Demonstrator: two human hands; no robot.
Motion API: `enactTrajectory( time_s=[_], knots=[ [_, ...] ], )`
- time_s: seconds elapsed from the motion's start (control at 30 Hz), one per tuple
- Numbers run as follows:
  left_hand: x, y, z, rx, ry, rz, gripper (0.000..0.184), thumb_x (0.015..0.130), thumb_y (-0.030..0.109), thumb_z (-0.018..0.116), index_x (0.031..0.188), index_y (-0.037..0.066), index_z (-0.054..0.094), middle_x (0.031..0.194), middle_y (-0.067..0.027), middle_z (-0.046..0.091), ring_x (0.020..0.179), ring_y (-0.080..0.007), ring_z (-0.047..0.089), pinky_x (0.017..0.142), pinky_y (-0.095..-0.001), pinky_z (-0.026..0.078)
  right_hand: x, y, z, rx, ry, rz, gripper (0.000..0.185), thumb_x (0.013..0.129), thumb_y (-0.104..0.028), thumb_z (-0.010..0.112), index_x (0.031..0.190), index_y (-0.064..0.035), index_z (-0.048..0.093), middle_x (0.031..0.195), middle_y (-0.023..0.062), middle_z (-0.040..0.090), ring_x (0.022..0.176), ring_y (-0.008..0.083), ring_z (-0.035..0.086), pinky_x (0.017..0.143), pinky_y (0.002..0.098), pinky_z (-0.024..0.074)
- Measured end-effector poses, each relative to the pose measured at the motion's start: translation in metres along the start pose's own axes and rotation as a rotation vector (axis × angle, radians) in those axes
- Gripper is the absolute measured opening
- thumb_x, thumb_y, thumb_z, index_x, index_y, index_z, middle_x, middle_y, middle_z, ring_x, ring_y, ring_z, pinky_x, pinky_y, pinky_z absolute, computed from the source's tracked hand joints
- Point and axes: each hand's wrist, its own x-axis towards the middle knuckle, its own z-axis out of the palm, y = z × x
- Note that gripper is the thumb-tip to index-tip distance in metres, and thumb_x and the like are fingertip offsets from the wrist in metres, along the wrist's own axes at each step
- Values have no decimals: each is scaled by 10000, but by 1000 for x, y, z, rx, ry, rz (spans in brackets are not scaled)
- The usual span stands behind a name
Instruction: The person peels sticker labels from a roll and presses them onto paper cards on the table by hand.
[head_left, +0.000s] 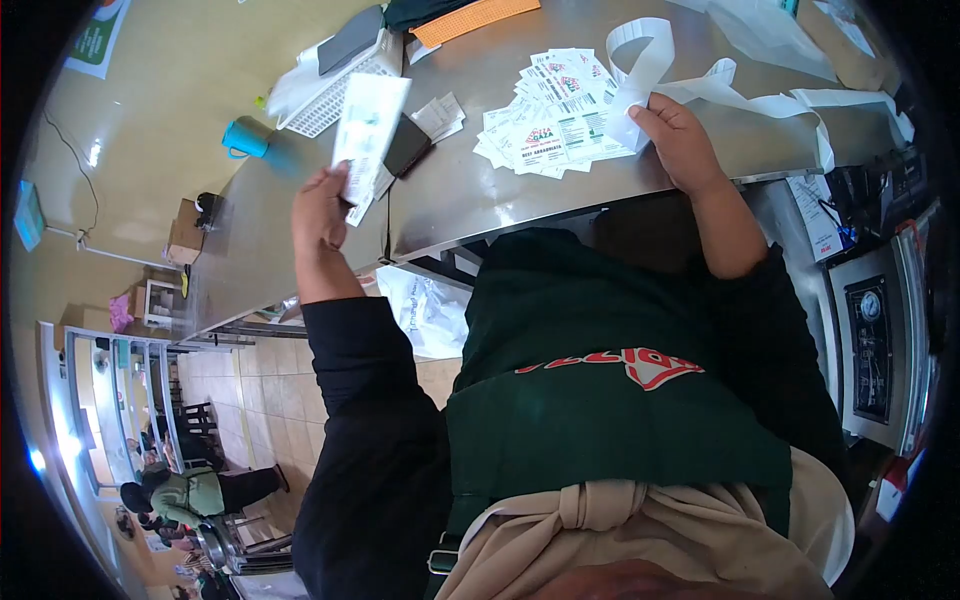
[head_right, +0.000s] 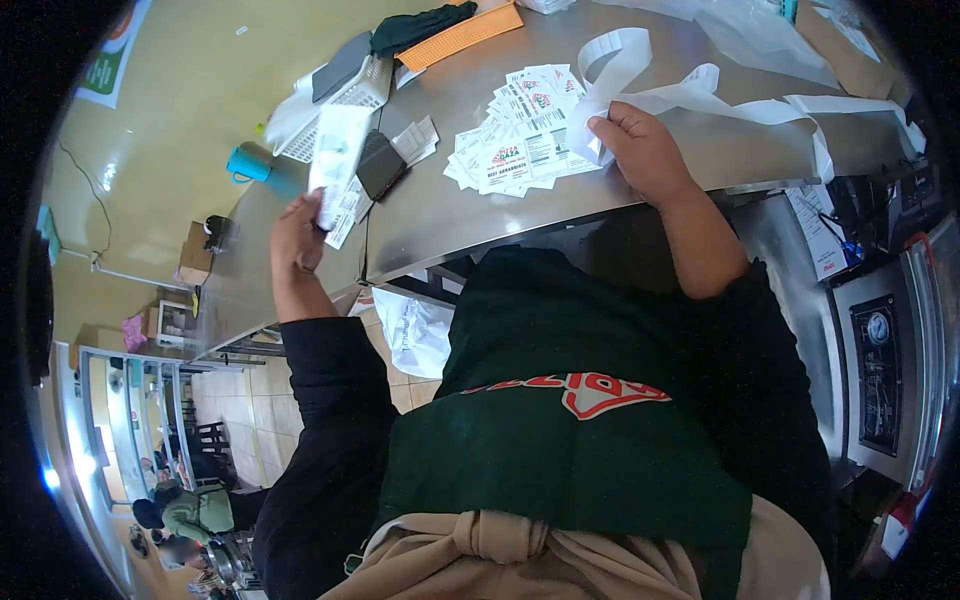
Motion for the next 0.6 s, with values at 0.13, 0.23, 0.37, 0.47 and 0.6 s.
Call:
enactTrajectory(
  time_s=[0.13, 0.23, 0.37, 0.47, 0.6],
  knots=[
    [13, 9, -50, 404, 275, 78, 196, 798, 226, 716, 745, 63, 622, 561, -8, 526, 441, -79, 424, 412, -237, 296, 2, 5, -4, -4, -23, -8, 189, 899, -185, 563, 843, -10, 601, 754, -6, 553, 715, 63, 477, 660, 239, 401],
    [18, 8, -83, 574, 340, -29, 213, 780, 231, 727, 703, 78, 599, 525, 9, 473, 410, -90, 383, 391, -263, 283, 3, 4, -4, -5, -44, 0, 180, 905, -176, 556, 877, -7, 612, 776, -7, 565, 734, 58, 485, 676, 232, 404],
    [29, -2, -106, 553, 344, -188, 244, 776, 227, 728, 672, 77, 566, 509, 22, 408, 406, -100, 355, 389, -276, 265, 1, -1, -2, 61, -63, 1, 172, 912, -167, 547, 885, -9, 611, 789, -15, 565, 734, 52, 480, 675, 228, 400],
    [39, -9, -102, 577, 325, -228, 247, 779, 217, 722, 665, 72, 557, 510, 24, 380, 406, -104, 332, 394, -280, 248, -1, -4, 1, 99, -60, 10, 175, 914, -170, 547, 887, -9, 609, 789, -16, 564, 730, 50, 476, 671, 227, 398],
    [51, -25, -72, 559, 221, -248, 228, 779, 213, 720, 684, 66, 574, 515, 16, 367, 424, -113, 324, 402, -294, 237, 4, 3, -5, 4, -69, 12, 186, 915, -180, 550, 892, -5, 610, 782, -17, 560, 724, 52, 476, 666, 226, 399]
  ],
)
